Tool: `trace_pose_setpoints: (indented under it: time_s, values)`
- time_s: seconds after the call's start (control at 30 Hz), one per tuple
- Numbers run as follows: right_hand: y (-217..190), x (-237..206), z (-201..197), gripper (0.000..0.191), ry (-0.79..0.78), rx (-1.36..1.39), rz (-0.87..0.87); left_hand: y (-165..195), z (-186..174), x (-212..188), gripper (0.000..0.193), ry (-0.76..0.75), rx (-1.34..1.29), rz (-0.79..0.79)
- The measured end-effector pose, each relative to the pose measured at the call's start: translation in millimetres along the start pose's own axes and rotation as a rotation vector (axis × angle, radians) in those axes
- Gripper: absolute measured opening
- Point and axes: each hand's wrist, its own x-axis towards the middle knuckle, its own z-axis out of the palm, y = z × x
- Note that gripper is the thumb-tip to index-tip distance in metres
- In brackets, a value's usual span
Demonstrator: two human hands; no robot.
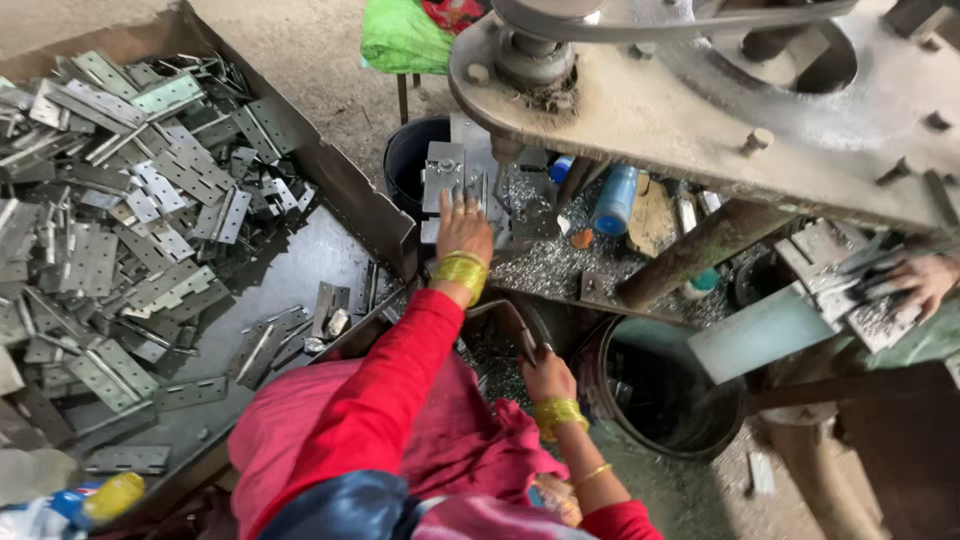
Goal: The person repeatedly places rectangular metal pieces under a drill press, operates the lever to drill holes, and then removes the finished pieces. The person handles the metal pieces one at a time and deposits them into a bin after drilling.
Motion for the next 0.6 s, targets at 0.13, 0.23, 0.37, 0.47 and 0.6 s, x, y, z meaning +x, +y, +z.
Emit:
trace_pose_setpoints:
  time_s: [0.13, 0.23, 0.37, 0.47, 0.6]
  values:
    - [-0.5, 8.9, -4.8, 0.039, 0.000, -0.051, -0.040, -4.0, -11.9, 2.8, 0.040, -0.221, -0.011, 0.024]
    - [-17.2, 34.4, -34.7, 0.047, -0.057, -0.052, -0.048, -8.2, -17.2, 21.4, 0.038, -0.394, 0.048, 0.018]
    - [-26.2, 24.5, -43.3, 0.048, -0.096, -0.072, 0.035, -5.3, -8.7, 27.6, 0.039, -0.259, 0.051, -0.021]
    - [-18.1, -6.0, -22.7, 0.053, -0.067, 0.030, 0.091, -9.0, -2.2, 12.8, 0.043, -0.138, -0.020, -0.019]
    - [-14.9, -1.3, -23.4, 0.051, -0.091, 0.001, 0.088, -14.3, -8.8, 10.5, 0.044, -0.254, -0.050, 0.003]
